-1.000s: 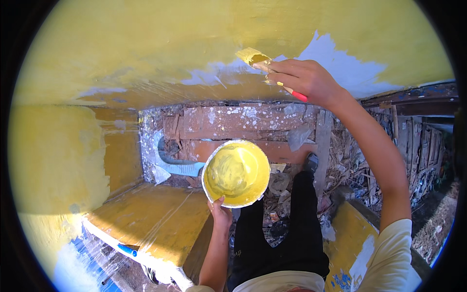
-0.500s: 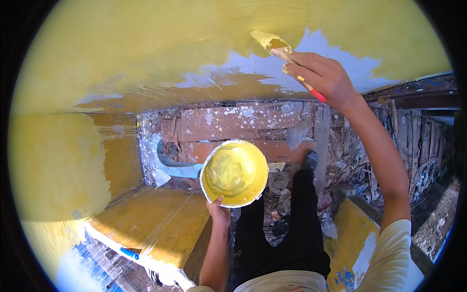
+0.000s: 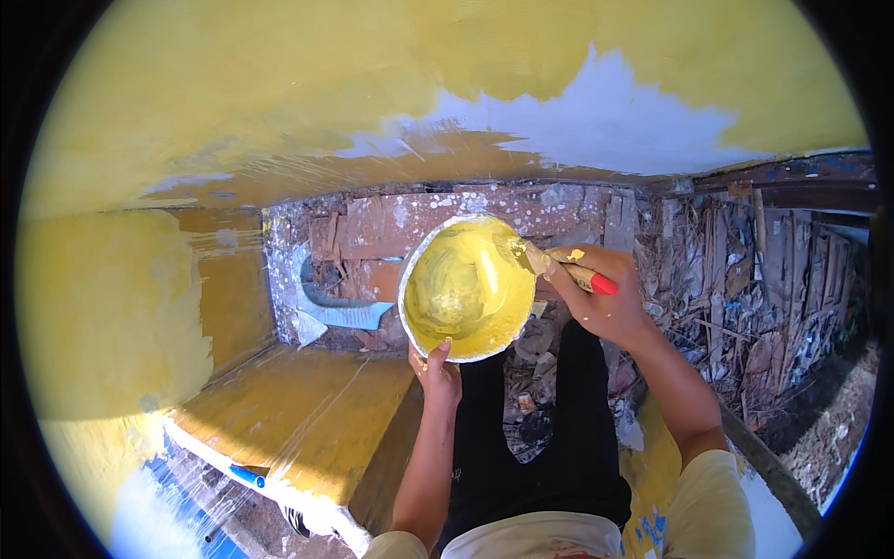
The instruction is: The person paints a wall yellow with a paintbrush while holding a bucket of yellow paint in their left hand.
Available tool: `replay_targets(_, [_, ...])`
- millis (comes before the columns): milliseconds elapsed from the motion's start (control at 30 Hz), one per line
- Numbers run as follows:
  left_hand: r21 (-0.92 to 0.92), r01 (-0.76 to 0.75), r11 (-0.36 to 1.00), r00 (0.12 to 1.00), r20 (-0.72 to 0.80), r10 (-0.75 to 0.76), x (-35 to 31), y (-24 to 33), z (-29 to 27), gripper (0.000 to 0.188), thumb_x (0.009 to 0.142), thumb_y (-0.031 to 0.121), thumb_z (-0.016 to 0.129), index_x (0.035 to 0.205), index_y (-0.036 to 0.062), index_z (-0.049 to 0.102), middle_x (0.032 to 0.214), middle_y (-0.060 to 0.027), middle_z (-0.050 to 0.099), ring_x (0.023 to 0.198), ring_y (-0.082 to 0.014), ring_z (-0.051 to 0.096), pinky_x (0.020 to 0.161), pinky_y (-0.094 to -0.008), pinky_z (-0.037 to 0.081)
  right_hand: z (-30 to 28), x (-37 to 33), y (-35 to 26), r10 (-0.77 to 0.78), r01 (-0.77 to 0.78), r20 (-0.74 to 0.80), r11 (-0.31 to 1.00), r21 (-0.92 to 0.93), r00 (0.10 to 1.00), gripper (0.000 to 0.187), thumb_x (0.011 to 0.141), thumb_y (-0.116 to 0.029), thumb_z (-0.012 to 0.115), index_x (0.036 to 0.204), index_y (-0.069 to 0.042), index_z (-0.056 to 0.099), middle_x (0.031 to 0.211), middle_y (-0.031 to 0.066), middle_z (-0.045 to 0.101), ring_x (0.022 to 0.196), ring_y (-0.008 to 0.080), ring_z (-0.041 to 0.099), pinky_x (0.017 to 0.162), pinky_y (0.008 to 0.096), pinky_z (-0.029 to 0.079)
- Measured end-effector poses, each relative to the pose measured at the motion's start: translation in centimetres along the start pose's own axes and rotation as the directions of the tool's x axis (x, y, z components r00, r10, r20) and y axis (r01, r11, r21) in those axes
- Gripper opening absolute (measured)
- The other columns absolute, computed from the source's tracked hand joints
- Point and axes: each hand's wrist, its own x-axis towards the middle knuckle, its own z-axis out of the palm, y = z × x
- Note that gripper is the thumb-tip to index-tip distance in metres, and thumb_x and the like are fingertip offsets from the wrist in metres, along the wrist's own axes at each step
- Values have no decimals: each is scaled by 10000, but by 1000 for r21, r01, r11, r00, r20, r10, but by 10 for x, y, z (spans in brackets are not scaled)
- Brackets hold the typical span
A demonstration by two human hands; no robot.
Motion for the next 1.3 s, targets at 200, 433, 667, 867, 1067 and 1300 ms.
replay_targets(200, [-46,-28,999,998,53,30,2,5,29,547,724,76,614,1224,-1,404,1168,-103,504,1087,-206,482,955,-347,343,20,4,29,3,0,66,999,-50,998,99,775,-33,612,820,55,610,761,167,628,638,268,619,569,308,475])
replay_targets(433, [-1,-49,999,998,31,49,8,5,37,520,722,94,602,1202,-1,425,1155,-103,512,1078,-206,487,945,-347,352,16,-8,36,-50,58,-149,997,51,988,138,811,-58,594,891,48,632,759,158,634,633,231,634,557,286,470])
replay_targets(667, [121,-65,991,998,8,65,14,6,31,563,722,141,577,1240,21,390,1202,-101,471,1123,-229,447,970,-378,329,1,-12,47,52,-48,-187,999,26,981,100,771,-25,613,844,41,622,719,138,634,574,215,617,525,279,462])
replay_targets(867, [40,-63,997,998,3,63,18,4,40,514,725,86,590,1204,9,420,1156,-100,506,1084,-212,478,956,-342,335,-10,-14,49,147,-105,-291,982,156,945,109,793,-53,605,850,37,630,664,121,624,564,149,606,515,258,452])
replay_targets(1067, [123,-70,990,997,-8,72,23,2,41,563,728,157,565,1247,28,386,1194,-102,473,1118,-232,454,964,-384,339,-8,-17,56,169,-128,-189,969,212,967,110,795,-39,603,848,54,628,675,109,636,598,121,617,528,241,460])
replay_targets(1300, [156,-80,985,996,-22,84,35,0,26,564,755,232,536,1263,43,380,1212,-106,466,1129,-248,461,937,-406,377,-15,7,74,293,-82,-368,866,493,882,137,831,-37,576,896,81,604,762,106,642,638,140,625,579,223,480])
